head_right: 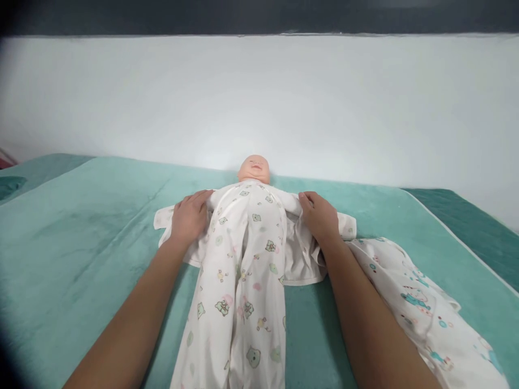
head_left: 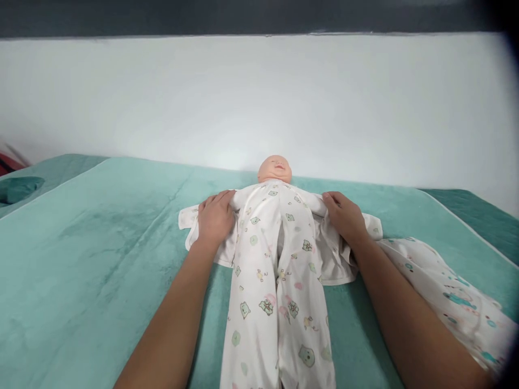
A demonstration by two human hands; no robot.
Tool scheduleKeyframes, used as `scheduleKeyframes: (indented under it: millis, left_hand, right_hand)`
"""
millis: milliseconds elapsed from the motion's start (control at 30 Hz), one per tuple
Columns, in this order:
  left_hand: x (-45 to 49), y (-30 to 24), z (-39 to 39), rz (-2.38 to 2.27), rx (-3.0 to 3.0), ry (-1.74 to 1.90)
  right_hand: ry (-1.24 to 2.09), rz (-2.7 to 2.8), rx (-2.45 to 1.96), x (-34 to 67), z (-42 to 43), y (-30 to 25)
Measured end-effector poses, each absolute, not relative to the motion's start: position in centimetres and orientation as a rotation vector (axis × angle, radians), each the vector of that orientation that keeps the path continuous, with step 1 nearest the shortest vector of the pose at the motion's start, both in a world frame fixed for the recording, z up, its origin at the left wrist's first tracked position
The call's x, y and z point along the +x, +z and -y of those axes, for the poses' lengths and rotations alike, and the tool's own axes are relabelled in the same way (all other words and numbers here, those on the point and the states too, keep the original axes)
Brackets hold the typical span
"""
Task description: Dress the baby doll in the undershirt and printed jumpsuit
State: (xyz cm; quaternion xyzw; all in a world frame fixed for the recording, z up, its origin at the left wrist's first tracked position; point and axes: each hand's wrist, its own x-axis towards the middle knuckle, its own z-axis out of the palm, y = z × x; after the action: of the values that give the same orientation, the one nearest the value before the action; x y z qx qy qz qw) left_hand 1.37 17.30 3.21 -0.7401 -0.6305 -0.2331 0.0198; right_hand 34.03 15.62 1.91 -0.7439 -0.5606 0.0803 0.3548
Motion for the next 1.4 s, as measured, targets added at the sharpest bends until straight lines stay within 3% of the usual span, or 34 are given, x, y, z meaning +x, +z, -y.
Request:
scheduleKeyframes:
  millis: [233, 467, 733, 900, 1067, 1267, 1400]
  left_hand:
    - [1.8, 3.0, -17.3, 1.979, -2.303, -0.854]
    - [2.0, 2.6, -17.6, 1.990, -2.303, -0.845]
    - [2.4, 2.2, -17.2, 1.956, -2.284, -0.782]
    - [2.5, 2.6, -17.1, 1.990, -2.267, -0.785]
    - [2.1, 2.7, -17.1, 1.985, -2.255, -0.777]
    - [1.7, 2.6, -16.8, 2.019, -2.248, -0.784]
    - [1.9, 2.4, -17.0, 2.067, -2.220, -0.772]
  right_hand:
    - [0.275, 1.257, -1.985, 37.1, -13.8, 1.0]
    - [0.051, 1.343, -1.756, 33.7, -12.2, 3.0]
    - [0.211, 2.036, -1.374, 20.5, -15.4, 9.3]
    - [0.093, 2.636, -1.616, 14.3, -19.1, 10.6]
    - [-0.026, 2.661, -1.531, 16.5, -18.7, 9.8]
    - [0.153, 2.599, -1.488, 19.4, -18.7, 10.0]
    - [0.036, 2.680, -1.499, 17.6, -19.6, 9.7]
